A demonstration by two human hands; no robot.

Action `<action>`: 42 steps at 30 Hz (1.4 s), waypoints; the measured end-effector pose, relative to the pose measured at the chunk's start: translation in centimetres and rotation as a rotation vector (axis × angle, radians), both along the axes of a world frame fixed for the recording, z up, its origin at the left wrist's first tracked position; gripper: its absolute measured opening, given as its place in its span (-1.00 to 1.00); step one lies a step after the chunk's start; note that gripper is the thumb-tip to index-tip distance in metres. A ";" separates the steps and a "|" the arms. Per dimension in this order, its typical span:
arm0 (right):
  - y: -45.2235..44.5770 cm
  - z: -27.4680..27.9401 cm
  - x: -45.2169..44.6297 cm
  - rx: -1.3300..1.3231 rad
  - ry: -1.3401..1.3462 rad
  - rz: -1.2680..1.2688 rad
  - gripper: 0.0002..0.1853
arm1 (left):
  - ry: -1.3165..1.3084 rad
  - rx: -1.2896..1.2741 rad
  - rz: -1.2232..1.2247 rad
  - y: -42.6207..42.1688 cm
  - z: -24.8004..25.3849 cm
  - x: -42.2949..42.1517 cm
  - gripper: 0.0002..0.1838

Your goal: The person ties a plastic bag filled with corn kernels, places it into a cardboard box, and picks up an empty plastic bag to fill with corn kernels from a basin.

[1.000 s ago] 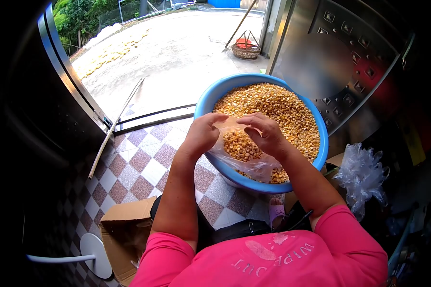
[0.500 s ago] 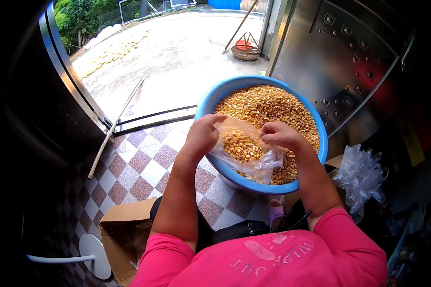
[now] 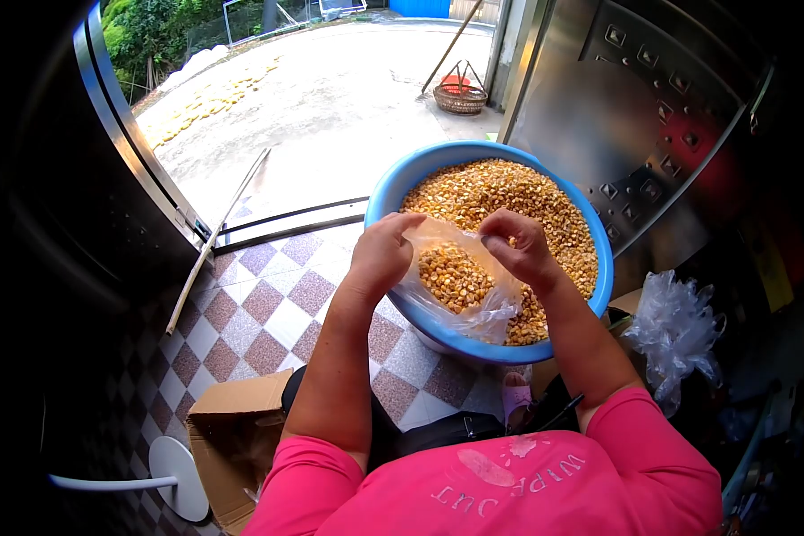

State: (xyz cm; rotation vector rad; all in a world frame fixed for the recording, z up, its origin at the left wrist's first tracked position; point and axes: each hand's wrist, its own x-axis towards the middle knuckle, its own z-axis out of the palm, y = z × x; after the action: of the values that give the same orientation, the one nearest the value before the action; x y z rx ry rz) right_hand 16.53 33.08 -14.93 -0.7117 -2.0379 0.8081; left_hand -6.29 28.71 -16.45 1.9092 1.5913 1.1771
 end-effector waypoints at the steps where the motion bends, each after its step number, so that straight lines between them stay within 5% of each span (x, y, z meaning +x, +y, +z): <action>1: 0.1 0.0 0.2 -0.068 0.046 -0.034 -0.93 | 0.000 -0.014 0.004 0.0 0.0 0.0 -0.58; 5: 1.6 0.2 1.3 -0.540 0.353 0.072 -0.87 | 0.004 -0.001 0.008 -0.1 0.0 0.1 -0.58; 8: 3.5 -1.2 2.7 -0.643 0.368 -0.077 -0.82 | 0.018 -0.003 0.013 -0.2 0.2 0.2 -0.58; 10: 5.4 -3.4 3.9 -0.628 0.302 -0.076 -0.83 | 0.004 0.006 0.008 -0.1 0.2 0.2 -0.55; 12: 5.4 -4.1 4.0 -0.279 -0.117 -0.298 -0.86 | -0.041 -0.002 -0.020 -0.1 0.1 0.0 -0.54; 13: 5.7 -4.8 4.1 -0.546 -0.096 -0.301 -0.88 | -0.086 -0.009 -0.047 0.0 0.1 -0.1 -0.53; 14: 5.3 -5.1 4.0 -0.545 -0.096 -0.300 -0.88 | -0.086 -0.009 -0.047 0.1 0.1 -0.3 -0.53; 18: 5.4 -7.6 3.9 -0.676 -0.124 0.091 -0.79 | -0.184 -0.089 -0.101 0.3 0.0 -0.6 -0.52; 24: 6.7 -8.5 4.8 -0.889 -0.095 0.160 -0.86 | -0.254 -0.035 -0.134 0.2 -0.1 -0.6 -0.53; 27: 6.1 -7.1 4.6 -0.763 -0.303 0.278 -0.89 | -0.288 0.015 -0.157 0.3 -0.2 -0.5 -0.53; 33: 5.0 -2.9 3.7 -0.564 -0.042 -0.188 -0.90 | -0.261 -0.070 -0.153 0.6 -0.7 -0.4 -0.52; 36: 4.4 -0.9 2.7 -0.463 0.222 -0.158 -0.88 | -0.265 -0.067 -0.148 0.7 -0.9 -0.5 -0.52; 42: 0.9 4.6 -1.4 -0.452 -0.034 0.007 -0.93 | -0.271 -0.086 -0.148 0.7 -0.9 -0.5 -0.51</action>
State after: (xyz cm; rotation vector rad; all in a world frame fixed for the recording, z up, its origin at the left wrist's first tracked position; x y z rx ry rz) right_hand 15.12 33.98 -10.35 -0.9690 -1.9030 1.2888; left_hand -6.78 29.39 -17.31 1.6987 1.3137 1.2238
